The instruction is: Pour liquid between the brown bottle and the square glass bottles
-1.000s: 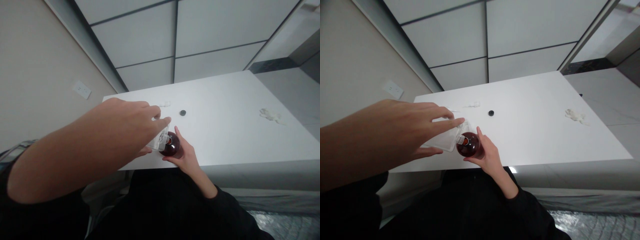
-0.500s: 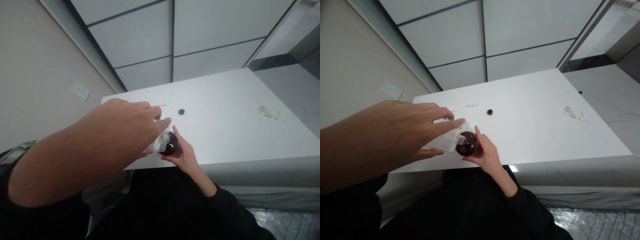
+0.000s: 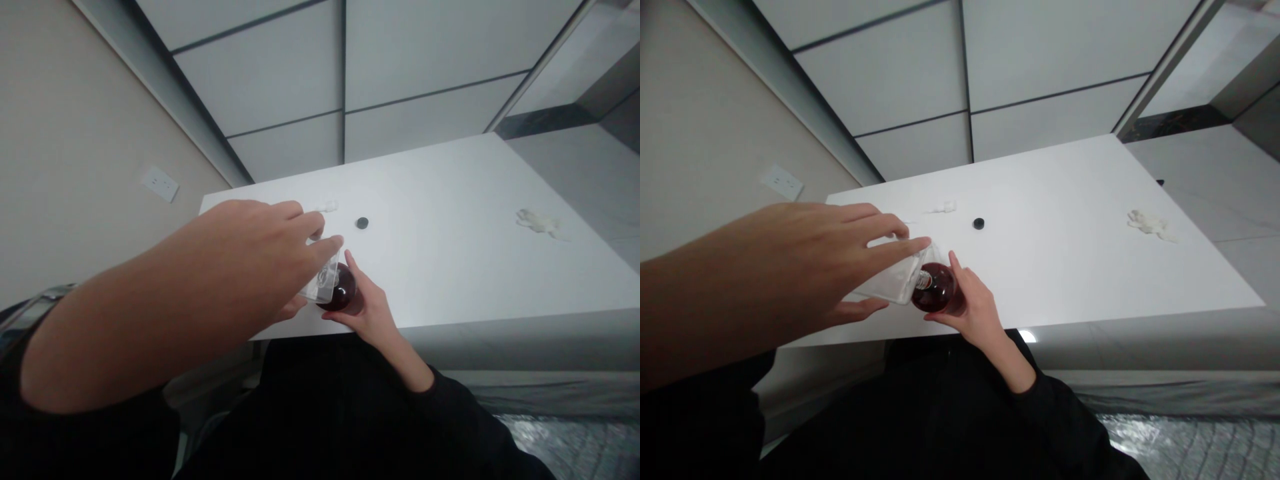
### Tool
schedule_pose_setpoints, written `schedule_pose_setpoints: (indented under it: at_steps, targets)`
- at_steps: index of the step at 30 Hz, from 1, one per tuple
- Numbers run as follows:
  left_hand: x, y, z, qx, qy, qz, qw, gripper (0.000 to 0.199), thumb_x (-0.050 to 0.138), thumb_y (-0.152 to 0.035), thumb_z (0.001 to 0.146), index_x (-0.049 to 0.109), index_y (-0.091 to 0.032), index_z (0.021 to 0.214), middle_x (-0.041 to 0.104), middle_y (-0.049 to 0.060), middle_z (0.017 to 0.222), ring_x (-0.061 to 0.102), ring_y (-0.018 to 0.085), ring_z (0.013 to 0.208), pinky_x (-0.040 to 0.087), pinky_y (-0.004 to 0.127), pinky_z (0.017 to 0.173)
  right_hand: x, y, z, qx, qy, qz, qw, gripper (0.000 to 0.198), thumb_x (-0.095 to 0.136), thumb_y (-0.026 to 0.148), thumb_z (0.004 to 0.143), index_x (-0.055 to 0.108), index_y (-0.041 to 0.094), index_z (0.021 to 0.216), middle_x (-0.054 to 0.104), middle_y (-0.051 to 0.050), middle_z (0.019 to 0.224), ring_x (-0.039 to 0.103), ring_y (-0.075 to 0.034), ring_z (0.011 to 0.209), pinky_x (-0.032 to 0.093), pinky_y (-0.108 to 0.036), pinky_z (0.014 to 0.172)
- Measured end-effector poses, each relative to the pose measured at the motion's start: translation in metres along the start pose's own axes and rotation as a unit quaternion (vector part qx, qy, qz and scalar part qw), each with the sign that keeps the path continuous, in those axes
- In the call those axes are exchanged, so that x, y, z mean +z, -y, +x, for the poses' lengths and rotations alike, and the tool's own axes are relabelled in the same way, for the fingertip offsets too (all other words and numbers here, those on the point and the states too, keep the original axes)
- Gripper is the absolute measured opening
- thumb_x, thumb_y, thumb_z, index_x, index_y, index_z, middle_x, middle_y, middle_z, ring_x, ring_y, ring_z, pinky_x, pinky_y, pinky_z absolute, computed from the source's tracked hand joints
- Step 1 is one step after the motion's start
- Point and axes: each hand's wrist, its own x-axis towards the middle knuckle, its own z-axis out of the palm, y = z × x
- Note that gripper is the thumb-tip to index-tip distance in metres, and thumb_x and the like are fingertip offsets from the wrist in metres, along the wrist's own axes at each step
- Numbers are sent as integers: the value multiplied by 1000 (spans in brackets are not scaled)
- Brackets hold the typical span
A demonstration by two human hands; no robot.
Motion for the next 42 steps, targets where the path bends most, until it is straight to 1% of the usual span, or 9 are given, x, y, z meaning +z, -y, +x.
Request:
schedule_pose_setpoints:
  at_steps: [4,7,10,14,21,27,33,38,42]
  targets:
    - [0,0,0,13,2,-1,1000,33,58,-37,102,72,-32,132,80,9,114,76,29,100,60,43,88,1,1,0,7,-1,-4,1000,128,96,53,77,19,34,178,71,-13,148,72,-39,130,61,-58,108]
    - [0,0,0,21,-4,0,1000,32,58,-38,102,73,-33,130,80,8,112,75,28,98,60,42,87,1,2,1,4,1,-8,1000,128,96,52,76,20,33,178,73,-13,146,72,-40,129,61,-58,108]
    - [2,1,-1,24,-14,1,1000,31,60,-39,102,74,-32,129,80,8,115,74,29,100,60,43,87,1,3,2,7,2,-2,1000,128,96,50,77,19,33,178,73,-13,144,72,-40,128,62,-58,107]
    - [1,0,0,30,-5,16,999,30,59,-36,102,75,-30,127,79,9,116,73,30,102,60,44,88,2,3,2,1,-6,8,1000,123,94,53,79,24,32,177,75,-14,140,74,-39,123,64,-57,101]
    - [-2,-4,3,35,-8,36,999,26,61,-35,101,75,-30,122,79,10,113,74,31,98,60,45,85,3,1,2,13,-2,1,1000,122,94,56,78,27,30,176,76,-14,135,75,-39,121,63,-59,103]
    - [-2,-6,4,31,-9,37,999,26,62,-32,100,75,-30,123,79,9,111,73,31,99,59,45,86,4,0,1,2,-10,1,1000,121,94,56,78,28,30,176,76,-14,134,75,-39,118,64,-58,102]
    - [-3,-4,6,38,-21,11,999,25,66,-37,101,76,-28,122,78,8,108,72,29,99,57,42,91,6,-2,0,8,-15,6,1000,121,95,58,77,31,29,175,77,-13,129,75,-38,114,64,-57,100]
    - [-5,-2,7,55,-8,29,998,26,65,-34,101,76,-28,124,77,7,108,71,27,96,57,40,86,5,0,1,-5,-13,16,1000,120,95,55,78,29,30,175,76,-13,133,74,-38,117,63,-56,101]
    - [-5,-2,8,52,-4,21,998,25,66,-34,101,76,-27,123,77,8,108,70,28,97,57,41,87,5,0,1,-11,-15,21,1000,119,94,55,79,28,32,176,75,-13,137,74,-38,120,62,-57,103]
